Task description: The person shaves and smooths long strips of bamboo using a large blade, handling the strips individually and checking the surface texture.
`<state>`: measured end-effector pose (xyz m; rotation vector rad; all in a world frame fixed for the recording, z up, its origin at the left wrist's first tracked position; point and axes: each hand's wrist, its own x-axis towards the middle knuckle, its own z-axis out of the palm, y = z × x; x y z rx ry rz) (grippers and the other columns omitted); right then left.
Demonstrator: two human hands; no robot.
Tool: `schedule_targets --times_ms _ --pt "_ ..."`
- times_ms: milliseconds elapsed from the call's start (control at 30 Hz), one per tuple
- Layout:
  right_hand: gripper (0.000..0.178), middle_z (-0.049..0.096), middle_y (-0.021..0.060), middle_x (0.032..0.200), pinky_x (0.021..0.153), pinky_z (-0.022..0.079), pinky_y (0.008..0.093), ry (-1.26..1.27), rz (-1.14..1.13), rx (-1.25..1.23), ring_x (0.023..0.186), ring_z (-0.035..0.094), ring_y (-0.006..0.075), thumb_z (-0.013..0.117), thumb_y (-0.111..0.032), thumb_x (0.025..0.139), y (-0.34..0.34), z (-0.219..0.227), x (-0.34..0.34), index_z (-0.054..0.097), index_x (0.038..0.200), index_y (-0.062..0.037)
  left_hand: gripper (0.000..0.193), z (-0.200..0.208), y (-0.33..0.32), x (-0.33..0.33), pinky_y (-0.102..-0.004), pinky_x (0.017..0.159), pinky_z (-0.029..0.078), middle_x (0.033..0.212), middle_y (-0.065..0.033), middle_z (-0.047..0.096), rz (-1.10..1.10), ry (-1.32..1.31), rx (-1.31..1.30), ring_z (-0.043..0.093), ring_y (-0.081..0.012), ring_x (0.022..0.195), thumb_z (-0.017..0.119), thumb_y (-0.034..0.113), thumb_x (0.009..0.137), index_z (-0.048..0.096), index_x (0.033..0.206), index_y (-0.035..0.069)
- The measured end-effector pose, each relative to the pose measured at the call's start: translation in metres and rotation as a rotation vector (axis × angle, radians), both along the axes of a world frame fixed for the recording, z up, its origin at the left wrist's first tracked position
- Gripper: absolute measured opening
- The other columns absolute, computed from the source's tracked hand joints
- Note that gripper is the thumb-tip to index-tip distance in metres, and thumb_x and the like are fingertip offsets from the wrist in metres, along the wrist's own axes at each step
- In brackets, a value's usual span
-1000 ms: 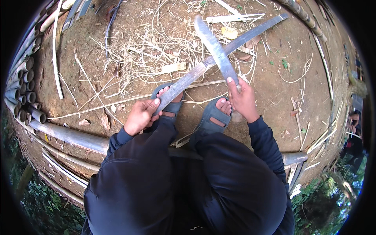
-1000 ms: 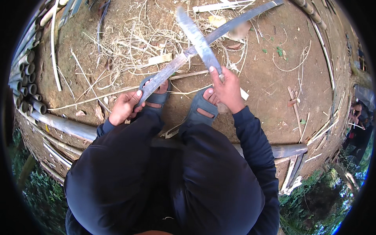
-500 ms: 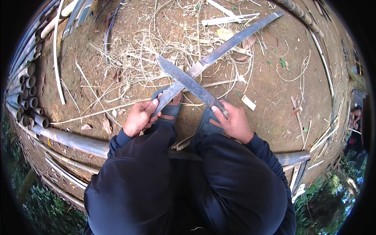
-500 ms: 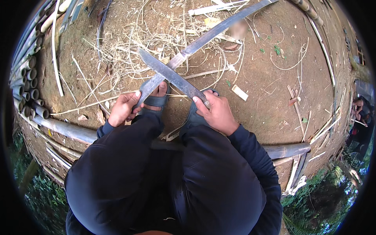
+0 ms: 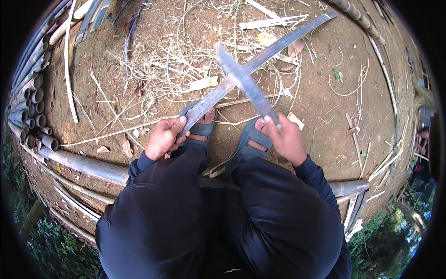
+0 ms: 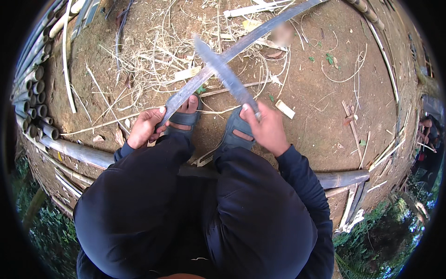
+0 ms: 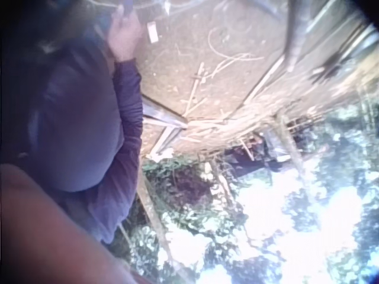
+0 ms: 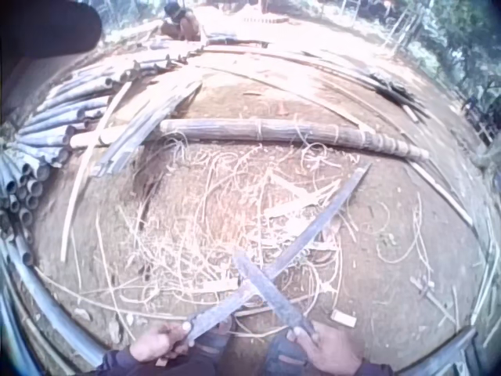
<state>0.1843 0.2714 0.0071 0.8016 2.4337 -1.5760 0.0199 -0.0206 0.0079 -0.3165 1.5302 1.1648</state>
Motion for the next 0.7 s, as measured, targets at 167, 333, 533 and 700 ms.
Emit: schedule_targets --times_ms 167,333,533,700 --pt "0.025 0.066 0.0138 0.072 0.061 0.052 0.0322 -0.227 -0.252 -0.108 0.064 0.066 0.0171 0.062 -0.022 0.097 0.022 -0.003 -0.005 0.065 0.105 0.0015 0.044 0.007 0.003 0.002 -0.0223 0.038 0.027 0.055 0.0027 0.047 -0.042 0.035 -0.013 0.035 -0.0042 0.04 0.052 0.04 0.102 0.062 0.081 0.003" --pt "0.027 0.065 0.009 0.07 0.056 0.049 0.029 0.086 0.131 0.159 0.059 0.062 0.0124 0.059 -0.026 0.098 -0.003 0.008 0.003 0.065 0.1 0.0 0.045 0.009 0.003 0.002 -0.0224 0.039 0.028 0.056 0.0026 0.048 -0.043 0.092 -0.048 0.035 -0.0048 0.042 0.051 0.04 0.102 0.064 0.081 0.002" --pt "0.026 0.065 0.0103 0.072 0.061 0.051 0.0304 0.014 0.018 0.085 0.063 0.064 0.0161 0.061 -0.025 0.097 0.001 0.006 0.004 0.065 0.099 0.0008 0.044 0.005 0.003 -0.001 -0.0217 0.04 0.029 0.055 0.0021 0.048 -0.038 0.105 -0.035 0.037 -0.0045 0.042 0.053 0.04 0.101 0.064 0.081 0.002" --pt "0.025 0.065 0.0133 0.071 0.064 0.051 0.0335 -0.215 -0.247 -0.06 0.064 0.068 0.029 0.064 -0.023 0.095 0.021 0.001 -0.002 0.065 0.099 0.0018 0.044 0.009 0.004 0.0 -0.0226 0.041 0.03 0.056 0.0021 0.05 -0.043 0.137 -0.041 0.038 -0.0046 0.042 0.053 0.038 0.101 0.065 0.08 0.001"
